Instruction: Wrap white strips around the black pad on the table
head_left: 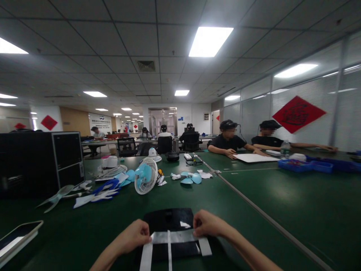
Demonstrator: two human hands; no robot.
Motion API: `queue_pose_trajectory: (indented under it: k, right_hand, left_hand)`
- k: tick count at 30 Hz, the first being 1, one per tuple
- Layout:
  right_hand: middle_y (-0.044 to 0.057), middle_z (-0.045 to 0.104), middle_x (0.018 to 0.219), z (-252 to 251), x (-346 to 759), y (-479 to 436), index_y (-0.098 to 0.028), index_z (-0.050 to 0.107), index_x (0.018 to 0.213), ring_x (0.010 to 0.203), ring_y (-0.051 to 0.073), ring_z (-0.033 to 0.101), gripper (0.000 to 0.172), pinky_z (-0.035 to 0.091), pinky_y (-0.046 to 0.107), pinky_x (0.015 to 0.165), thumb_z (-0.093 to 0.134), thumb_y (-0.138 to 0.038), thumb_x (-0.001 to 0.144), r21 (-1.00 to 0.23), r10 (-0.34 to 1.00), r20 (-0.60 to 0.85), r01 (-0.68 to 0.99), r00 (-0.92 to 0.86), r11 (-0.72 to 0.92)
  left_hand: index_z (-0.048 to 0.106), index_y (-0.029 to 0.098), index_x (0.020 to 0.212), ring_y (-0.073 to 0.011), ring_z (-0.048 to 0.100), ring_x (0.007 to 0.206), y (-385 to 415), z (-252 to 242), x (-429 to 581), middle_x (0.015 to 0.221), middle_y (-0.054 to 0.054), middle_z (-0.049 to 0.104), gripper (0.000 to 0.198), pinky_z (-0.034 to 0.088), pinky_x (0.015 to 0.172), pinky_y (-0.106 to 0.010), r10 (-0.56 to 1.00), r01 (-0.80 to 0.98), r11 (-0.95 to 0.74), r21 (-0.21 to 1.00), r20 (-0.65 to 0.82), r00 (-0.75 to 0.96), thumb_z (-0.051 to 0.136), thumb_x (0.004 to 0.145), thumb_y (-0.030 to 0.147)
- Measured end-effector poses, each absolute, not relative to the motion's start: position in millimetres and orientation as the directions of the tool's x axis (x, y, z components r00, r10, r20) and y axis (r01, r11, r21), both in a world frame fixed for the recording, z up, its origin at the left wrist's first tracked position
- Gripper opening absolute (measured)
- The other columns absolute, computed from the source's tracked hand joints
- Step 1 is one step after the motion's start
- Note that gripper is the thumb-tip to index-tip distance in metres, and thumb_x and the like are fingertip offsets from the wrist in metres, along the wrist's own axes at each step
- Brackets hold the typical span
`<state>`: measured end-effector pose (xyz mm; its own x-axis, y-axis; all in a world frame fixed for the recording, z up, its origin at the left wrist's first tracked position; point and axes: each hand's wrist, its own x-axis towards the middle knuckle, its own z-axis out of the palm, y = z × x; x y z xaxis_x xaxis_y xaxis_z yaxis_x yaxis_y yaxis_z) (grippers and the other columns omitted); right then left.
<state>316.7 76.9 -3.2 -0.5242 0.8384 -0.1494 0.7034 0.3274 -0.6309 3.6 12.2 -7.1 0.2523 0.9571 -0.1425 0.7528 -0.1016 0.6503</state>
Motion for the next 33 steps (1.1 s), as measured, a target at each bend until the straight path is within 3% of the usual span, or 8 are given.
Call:
queue_pose_trajectory:
  k: [9,17,22,27,30,33]
  right_hand:
    - [0.001,0.068,0.085,2.4,316.0,68.7,-0.016,0.07,0.086,0.076,0.015,0.06,0.022,0.041,0.021,0.058,0.07,-0.025,0.066,-0.562,0.865,-0.13,0.754,-0.485,0.339]
    - [-0.001,0.068,0.084,-2.1,316.4,71.5,-0.018,0.069,0.086,0.075,0.015,0.06,0.025,0.038,0.022,0.056,0.072,-0.028,0.063,-0.51,0.873,-0.117,0.783,-0.474,0.357]
    - [-0.001,0.069,0.084,-1.9,316.0,70.6,-0.018,0.068,0.085,0.074,0.015,0.06,0.026,0.037,0.022,0.054,0.072,-0.027,0.062,-0.499,0.88,-0.12,0.794,-0.46,0.347]
    - [0.001,0.069,0.085,2.9,313.6,68.0,-0.018,0.068,0.086,0.074,0.016,0.061,0.023,0.038,0.021,0.054,0.07,-0.026,0.065,-0.485,0.882,-0.124,0.803,-0.455,0.346]
    - [0.003,0.068,0.089,9.4,305.8,55.4,-0.017,0.068,0.087,0.078,0.016,0.06,0.016,0.042,0.023,0.064,0.061,-0.026,0.074,-0.45,0.865,0.048,0.762,-0.499,0.465]
    - [0.004,0.067,0.095,11.7,291.2,32.7,-0.019,0.069,0.091,0.091,0.016,0.058,0.022,0.042,0.025,0.082,0.05,-0.018,0.08,-0.37,0.685,0.243,0.587,-0.687,0.72]
  left_hand:
    - [0.066,0.015,0.08,-0.0161,0.055,0.073,9.9,-4.3,4.7,0.078,0.0,0.062,0.028,0.037,0.061,-0.023,0.956,0.767,-0.095,0.634,-0.155,0.248,0.058,0.071,0.041]
    - [0.062,0.018,0.092,-0.0151,0.053,0.077,9.2,-6.9,6.1,0.088,0.0,0.06,0.024,0.039,0.064,-0.023,0.957,0.814,-0.199,0.545,-0.069,0.281,0.058,0.073,0.031]
    - [0.056,0.03,0.117,-0.015,0.049,0.1,-0.9,-4.0,21.6,0.114,-0.001,0.052,0.046,0.038,0.087,-0.026,0.86,0.719,-0.454,0.527,0.05,0.507,0.041,0.079,0.01]
    - [0.052,0.038,0.124,-0.0159,0.048,0.101,-5.3,-6.3,30.4,0.115,-0.001,0.048,0.062,0.038,0.088,-0.028,0.839,0.742,-0.489,0.459,0.016,0.544,0.037,0.075,0.002]
    - [0.052,0.039,0.125,-0.016,0.048,0.101,-5.6,-6.7,30.7,0.114,0.0,0.048,0.066,0.038,0.089,-0.028,0.838,0.745,-0.498,0.444,0.026,0.545,0.036,0.073,0.0]
    - [0.054,0.036,0.123,-0.0165,0.047,0.101,-4.8,-7.0,31.8,0.114,-0.001,0.048,0.065,0.037,0.089,-0.028,0.828,0.733,-0.517,0.443,0.043,0.558,0.035,0.073,-0.001]
